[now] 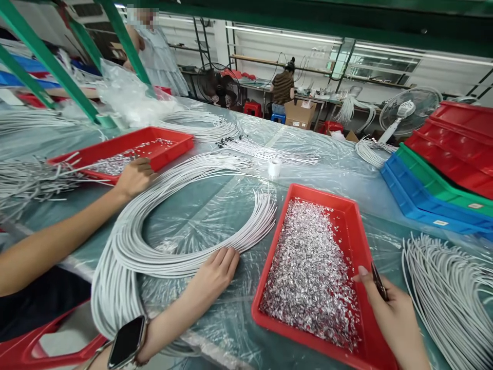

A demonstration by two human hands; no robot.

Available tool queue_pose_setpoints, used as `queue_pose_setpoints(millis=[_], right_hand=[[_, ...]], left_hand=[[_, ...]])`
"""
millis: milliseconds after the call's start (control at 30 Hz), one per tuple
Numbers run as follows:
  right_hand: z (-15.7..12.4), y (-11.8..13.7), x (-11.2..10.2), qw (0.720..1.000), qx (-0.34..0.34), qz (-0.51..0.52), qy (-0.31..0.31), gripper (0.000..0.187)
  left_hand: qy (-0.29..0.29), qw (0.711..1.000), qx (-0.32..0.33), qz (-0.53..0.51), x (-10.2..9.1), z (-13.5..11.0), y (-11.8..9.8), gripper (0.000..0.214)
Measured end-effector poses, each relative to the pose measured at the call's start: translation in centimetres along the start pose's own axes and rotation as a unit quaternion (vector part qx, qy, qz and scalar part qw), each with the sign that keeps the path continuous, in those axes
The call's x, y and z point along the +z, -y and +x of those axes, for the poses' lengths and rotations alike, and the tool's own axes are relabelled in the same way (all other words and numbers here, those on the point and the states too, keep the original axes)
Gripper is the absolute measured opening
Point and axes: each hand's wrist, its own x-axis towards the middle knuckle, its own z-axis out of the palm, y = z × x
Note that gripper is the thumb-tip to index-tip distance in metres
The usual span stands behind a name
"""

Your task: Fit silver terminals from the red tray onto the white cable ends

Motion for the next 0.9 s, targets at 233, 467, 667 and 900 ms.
queue_pose_setpoints(millis=[233,467,667,900], right_hand=[[-0.1,0.1,0.2,1.0,-0.001,0.012,-0.011,0.037],[-0.1,0.3,0.2,1.0,-0.011,0.017,-0.016,0.036],[-0.2,0.5,0.2,0.999,-0.018,0.025,-0.017,0.038],[-0.1,0.5,0.2,0.999,-0.032,0.035,-0.013,0.037]], left_hand=[[-0.004,1.0,-0.006,-0.02,0.1,-0.2,0.6,0.011],[-0.008,0.989,0.01,-0.145,-1.1,0.0,0.2,0.029],[-0.017,0.955,-0.035,-0.295,-2.9,0.3,0.7,0.027],[-0.001,0.882,-0.009,-0.472,-7.1,2.5,-1.9,0.03]])
